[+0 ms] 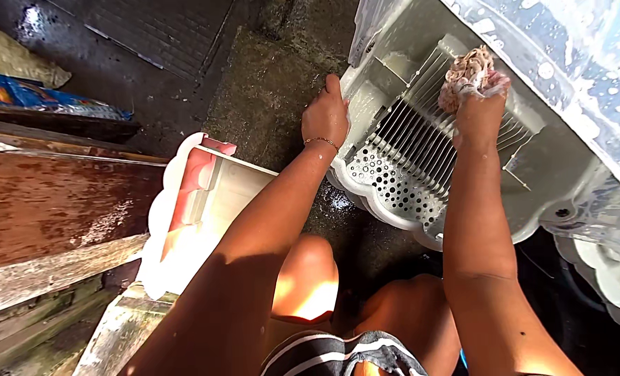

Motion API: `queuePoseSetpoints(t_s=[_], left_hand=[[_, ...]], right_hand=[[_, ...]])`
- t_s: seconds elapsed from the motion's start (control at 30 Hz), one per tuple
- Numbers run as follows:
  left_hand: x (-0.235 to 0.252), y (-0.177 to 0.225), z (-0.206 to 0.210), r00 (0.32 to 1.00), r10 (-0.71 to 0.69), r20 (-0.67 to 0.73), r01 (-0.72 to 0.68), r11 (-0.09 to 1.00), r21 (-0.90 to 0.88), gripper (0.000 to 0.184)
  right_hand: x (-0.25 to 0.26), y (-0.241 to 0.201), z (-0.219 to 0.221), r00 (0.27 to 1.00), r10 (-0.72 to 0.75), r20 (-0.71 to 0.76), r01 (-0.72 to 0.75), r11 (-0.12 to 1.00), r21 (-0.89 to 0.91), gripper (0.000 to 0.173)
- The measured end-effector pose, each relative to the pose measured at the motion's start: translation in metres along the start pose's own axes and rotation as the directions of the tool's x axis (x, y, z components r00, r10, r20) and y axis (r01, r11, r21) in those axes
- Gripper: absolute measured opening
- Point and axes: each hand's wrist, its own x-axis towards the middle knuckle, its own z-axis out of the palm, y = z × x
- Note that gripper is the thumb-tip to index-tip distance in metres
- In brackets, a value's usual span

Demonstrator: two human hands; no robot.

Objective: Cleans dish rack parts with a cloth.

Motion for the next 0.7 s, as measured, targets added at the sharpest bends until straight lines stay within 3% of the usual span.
queuePoseSetpoints(t_s=[0.2, 0.33, 0.43, 0.5, 0.6, 0.7], left_hand=[[0.001, -0.001, -0.001, 1.0, 0.012, 0.003, -0.012, 1.0, -0.02, 0.048], [0.002, -0.002, -0.002, 1.0, 0.009, 0.009, -0.008, 1.0, -0.025, 0.05], [0.002, -0.002, -0.002, 1.0, 0.011, 0.015, -0.011, 1.0, -0.022, 0.051], [0.002, -0.001, -0.001, 1.0, 0.01, 0.017, -0.009, 1.0, -0.024, 0.05], [0.004, -0.001, -0.002, 1.0, 0.009, 0.012, -0.009, 1.0, -0.019, 0.05], [0.005, -0.001, -0.004, 1.0, 0.005, 0.018, -0.004, 1.0, -0.027, 0.048]], right_hand=[[-0.01, 0.028, 0.02, 0.991, -0.128, -0.035, 0.129, 0.99, 0.05, 0.065], [-0.016, 0.017, 0.024, 0.999, 0.041, -0.013, -0.037, 0.967, 0.252, 0.056], [-0.03, 0.026, 0.034, 0.979, 0.202, 0.007, -0.19, 0.909, 0.371, 0.037], [-0.033, 0.043, 0.036, 0.971, 0.241, -0.006, -0.224, 0.911, 0.345, 0.046], [-0.025, 0.036, 0.035, 0.991, 0.128, -0.043, -0.109, 0.947, 0.303, 0.043], [-0.004, 0.021, 0.027, 0.998, 0.002, -0.065, 0.016, 0.962, 0.274, 0.052]])
